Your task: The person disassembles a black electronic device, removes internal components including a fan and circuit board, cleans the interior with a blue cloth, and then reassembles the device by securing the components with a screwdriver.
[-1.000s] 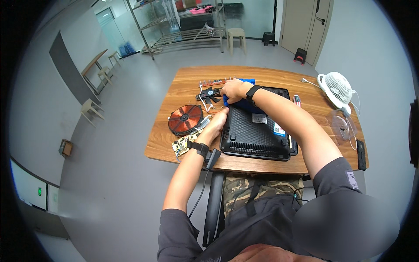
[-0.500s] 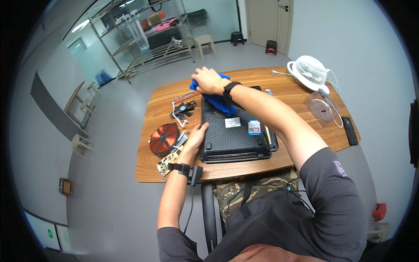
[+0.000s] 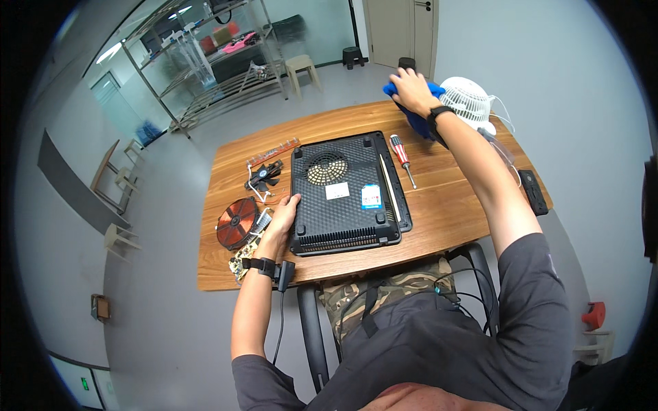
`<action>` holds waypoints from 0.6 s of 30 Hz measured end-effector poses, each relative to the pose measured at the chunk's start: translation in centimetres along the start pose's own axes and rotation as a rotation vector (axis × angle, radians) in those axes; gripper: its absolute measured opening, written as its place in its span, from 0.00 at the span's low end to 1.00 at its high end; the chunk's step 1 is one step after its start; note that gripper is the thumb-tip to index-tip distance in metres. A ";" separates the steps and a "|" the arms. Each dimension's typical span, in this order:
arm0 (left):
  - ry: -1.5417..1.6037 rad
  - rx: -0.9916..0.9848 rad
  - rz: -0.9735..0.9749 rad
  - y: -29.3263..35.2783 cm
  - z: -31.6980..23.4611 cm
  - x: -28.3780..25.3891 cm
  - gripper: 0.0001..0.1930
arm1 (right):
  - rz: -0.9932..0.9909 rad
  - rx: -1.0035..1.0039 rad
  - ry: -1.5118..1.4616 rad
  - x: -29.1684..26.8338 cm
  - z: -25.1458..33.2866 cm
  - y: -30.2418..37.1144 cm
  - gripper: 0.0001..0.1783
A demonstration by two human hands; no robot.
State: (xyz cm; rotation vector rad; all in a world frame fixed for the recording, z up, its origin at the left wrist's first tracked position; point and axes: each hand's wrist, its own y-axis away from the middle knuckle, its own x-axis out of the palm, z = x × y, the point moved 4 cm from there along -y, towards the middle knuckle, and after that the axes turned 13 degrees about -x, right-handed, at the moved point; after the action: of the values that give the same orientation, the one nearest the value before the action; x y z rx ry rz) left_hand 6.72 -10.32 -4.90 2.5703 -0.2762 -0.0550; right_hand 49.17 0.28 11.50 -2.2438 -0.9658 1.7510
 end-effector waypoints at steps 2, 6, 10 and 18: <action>0.002 0.005 0.010 0.3 -0.3 0.3 0.19 | 0.024 0.042 0.017 2.2 -1.1 3.0 0.25; 0.001 -0.002 -0.002 -0.5 0.1 -0.2 0.21 | 0.175 0.127 -0.060 7.0 -1.0 7.3 0.28; -0.025 -0.004 -0.040 -0.4 0.2 -0.5 0.20 | 0.588 0.267 -0.266 9.7 0.0 9.8 0.33; -0.056 0.005 -0.020 -1.0 0.8 -0.8 0.20 | 0.191 0.121 -0.198 4.5 3.0 6.1 0.27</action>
State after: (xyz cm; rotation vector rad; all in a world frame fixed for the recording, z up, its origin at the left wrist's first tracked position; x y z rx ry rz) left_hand 6.00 -9.70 -6.08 2.5792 -0.2715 -0.1341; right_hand 49.41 -2.88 3.96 -2.1813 -0.6734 2.0834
